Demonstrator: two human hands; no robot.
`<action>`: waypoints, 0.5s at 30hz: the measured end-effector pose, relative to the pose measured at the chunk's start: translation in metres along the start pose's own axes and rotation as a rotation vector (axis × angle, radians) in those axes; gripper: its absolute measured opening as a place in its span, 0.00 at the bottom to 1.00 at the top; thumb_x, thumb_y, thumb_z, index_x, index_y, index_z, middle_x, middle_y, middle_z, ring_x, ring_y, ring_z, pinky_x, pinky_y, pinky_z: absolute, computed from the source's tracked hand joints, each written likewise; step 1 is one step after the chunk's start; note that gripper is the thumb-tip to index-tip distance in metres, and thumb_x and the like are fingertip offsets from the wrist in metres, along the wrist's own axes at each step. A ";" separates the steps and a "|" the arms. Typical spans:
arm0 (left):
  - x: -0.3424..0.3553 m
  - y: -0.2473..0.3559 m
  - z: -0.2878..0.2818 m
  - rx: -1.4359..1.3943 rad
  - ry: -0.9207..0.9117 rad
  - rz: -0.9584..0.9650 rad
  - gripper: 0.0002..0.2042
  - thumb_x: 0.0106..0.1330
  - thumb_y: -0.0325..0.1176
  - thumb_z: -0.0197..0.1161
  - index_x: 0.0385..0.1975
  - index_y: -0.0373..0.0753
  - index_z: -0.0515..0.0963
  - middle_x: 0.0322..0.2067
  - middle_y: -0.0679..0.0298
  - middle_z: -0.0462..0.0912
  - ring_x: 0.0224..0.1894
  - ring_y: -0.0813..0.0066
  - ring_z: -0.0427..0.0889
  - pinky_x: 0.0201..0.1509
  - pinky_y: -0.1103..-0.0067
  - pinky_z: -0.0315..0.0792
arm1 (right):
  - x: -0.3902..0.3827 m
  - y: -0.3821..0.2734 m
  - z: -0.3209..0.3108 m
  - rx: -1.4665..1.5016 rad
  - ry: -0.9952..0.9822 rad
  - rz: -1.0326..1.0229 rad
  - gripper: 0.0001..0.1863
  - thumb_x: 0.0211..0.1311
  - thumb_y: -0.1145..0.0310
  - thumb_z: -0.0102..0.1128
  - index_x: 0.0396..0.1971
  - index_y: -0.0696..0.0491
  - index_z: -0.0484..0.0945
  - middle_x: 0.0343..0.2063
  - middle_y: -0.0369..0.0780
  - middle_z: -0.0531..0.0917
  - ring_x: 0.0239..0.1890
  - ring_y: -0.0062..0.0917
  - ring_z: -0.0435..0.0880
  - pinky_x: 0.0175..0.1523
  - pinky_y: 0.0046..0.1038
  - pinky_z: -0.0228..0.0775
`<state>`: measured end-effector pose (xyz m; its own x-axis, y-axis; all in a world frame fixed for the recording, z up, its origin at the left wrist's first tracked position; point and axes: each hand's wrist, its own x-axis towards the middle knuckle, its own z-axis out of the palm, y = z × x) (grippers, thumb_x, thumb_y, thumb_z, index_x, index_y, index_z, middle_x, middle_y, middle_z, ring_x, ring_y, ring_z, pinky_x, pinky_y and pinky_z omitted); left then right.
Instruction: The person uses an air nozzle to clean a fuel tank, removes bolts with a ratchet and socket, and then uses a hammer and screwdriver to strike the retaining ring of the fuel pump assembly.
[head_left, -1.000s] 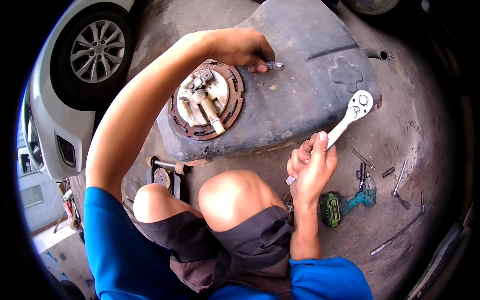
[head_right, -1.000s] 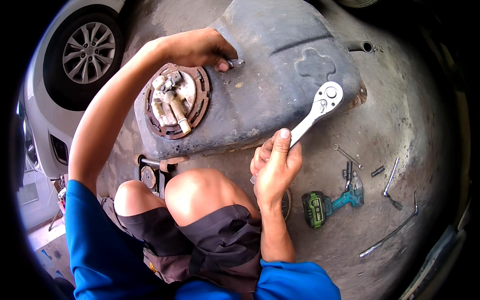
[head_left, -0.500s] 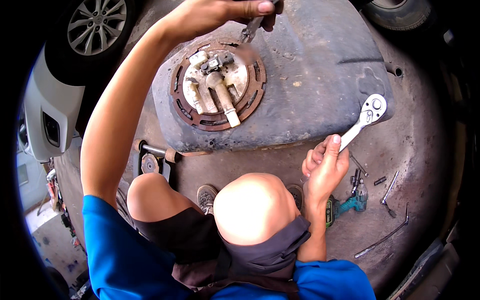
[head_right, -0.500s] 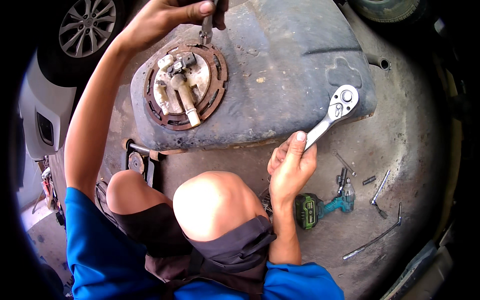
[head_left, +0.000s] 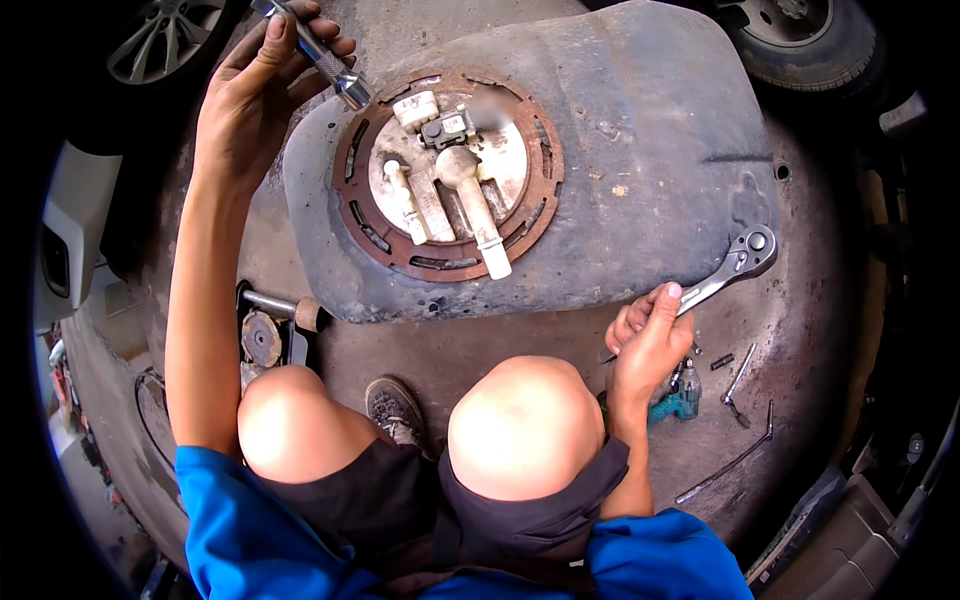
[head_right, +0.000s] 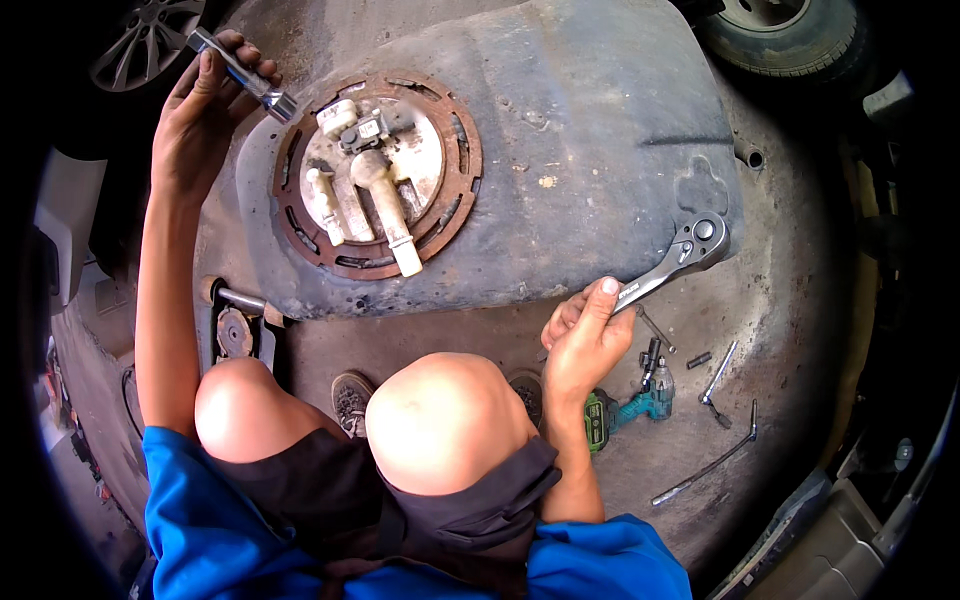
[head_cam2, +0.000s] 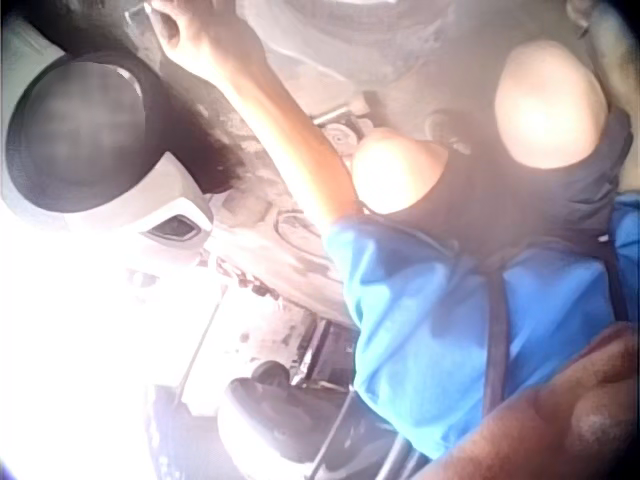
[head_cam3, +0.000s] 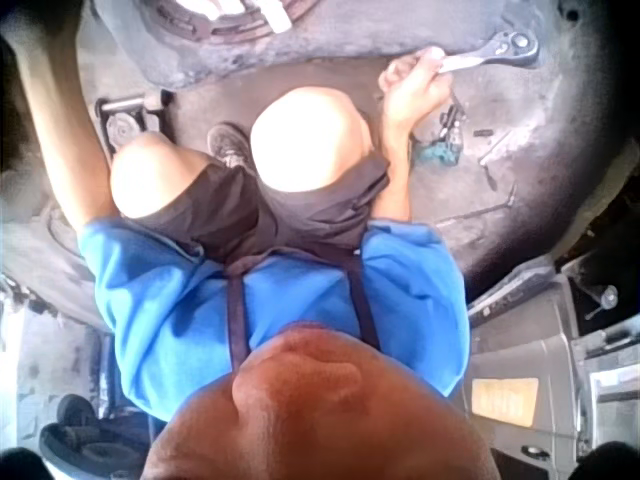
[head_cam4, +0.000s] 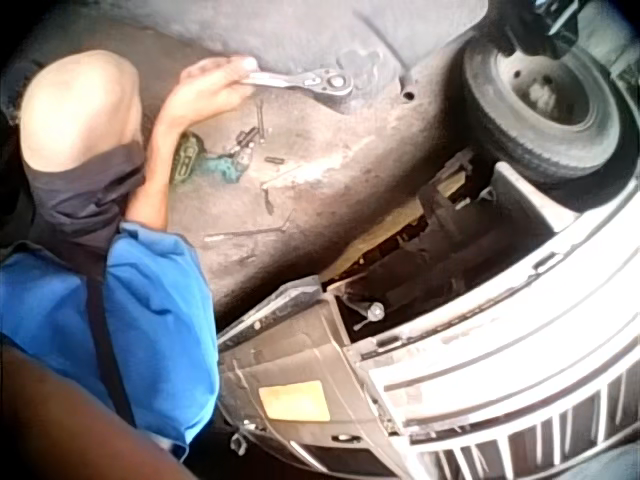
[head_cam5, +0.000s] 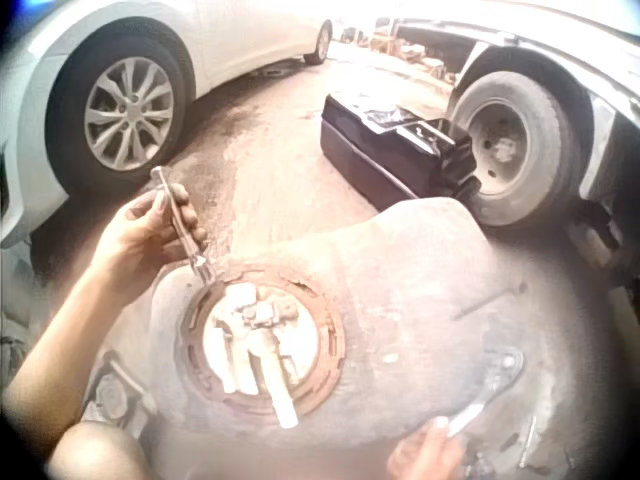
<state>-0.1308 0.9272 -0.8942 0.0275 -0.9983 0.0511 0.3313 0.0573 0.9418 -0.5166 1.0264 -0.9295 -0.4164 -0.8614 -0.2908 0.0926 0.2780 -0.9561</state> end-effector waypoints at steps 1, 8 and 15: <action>-0.006 -0.002 -0.004 -0.035 0.028 0.001 0.20 0.72 0.42 0.55 0.56 0.35 0.71 0.48 0.59 0.80 0.53 0.63 0.80 0.62 0.64 0.71 | 0.001 0.000 0.000 -0.018 0.021 -0.004 0.21 0.75 0.53 0.45 0.25 0.52 0.61 0.14 0.30 0.59 0.11 0.13 0.54 0.14 0.20 0.45; -0.041 -0.018 -0.032 -0.296 0.026 0.046 0.20 0.73 0.40 0.53 0.58 0.34 0.69 0.49 0.59 0.79 0.55 0.61 0.79 0.64 0.61 0.71 | 0.000 0.000 0.007 -0.121 0.057 -0.029 0.21 0.76 0.54 0.44 0.24 0.53 0.59 0.14 0.31 0.60 0.10 0.14 0.56 0.13 0.21 0.46; -0.059 -0.030 -0.030 -0.283 0.017 0.099 0.20 0.74 0.39 0.51 0.58 0.33 0.68 0.51 0.56 0.78 0.55 0.59 0.79 0.64 0.61 0.72 | 0.002 0.001 0.008 -0.176 0.054 -0.046 0.22 0.75 0.54 0.44 0.23 0.52 0.58 0.13 0.31 0.59 0.10 0.13 0.55 0.12 0.21 0.45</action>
<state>-0.1137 0.9845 -0.9355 0.0883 -0.9875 0.1303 0.5758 0.1574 0.8023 -0.5097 1.0214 -0.9313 -0.4647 -0.8521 -0.2406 -0.0848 0.3133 -0.9459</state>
